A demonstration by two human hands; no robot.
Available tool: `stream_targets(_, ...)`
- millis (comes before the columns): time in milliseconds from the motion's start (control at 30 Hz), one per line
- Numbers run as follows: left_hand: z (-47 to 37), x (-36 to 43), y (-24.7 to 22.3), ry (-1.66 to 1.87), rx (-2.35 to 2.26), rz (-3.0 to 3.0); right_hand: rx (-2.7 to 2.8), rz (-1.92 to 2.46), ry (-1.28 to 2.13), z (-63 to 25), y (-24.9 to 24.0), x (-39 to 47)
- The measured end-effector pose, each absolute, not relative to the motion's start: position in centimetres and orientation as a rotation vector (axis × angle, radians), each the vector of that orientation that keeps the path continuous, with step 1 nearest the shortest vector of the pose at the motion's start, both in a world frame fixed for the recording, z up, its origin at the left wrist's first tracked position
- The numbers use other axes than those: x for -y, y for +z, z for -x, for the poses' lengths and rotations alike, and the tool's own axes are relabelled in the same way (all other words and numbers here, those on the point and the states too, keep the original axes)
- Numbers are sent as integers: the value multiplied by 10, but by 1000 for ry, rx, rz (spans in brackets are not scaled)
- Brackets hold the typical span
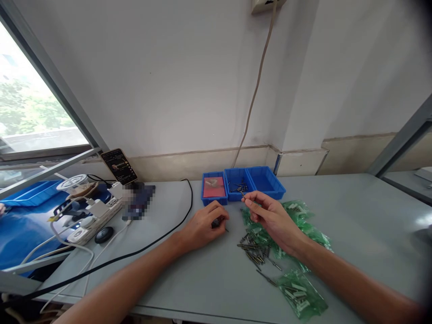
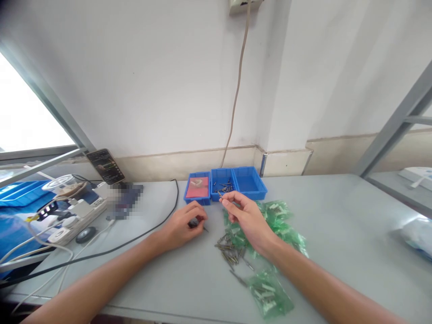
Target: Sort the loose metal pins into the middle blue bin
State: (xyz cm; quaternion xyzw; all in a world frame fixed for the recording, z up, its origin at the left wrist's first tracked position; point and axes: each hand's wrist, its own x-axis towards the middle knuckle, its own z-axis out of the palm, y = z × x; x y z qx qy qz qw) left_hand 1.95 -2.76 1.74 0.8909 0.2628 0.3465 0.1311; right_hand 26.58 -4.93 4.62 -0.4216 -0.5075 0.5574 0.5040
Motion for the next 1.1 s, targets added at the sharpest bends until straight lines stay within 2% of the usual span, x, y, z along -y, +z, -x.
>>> stream_targets(433,-18,30,26,848,-917,-2597,1221,1032,1352,-265,47,49)
stream_targets(1100,-19,30,26,807,-960,-2601,1223,1037,1346,-265,50,50)
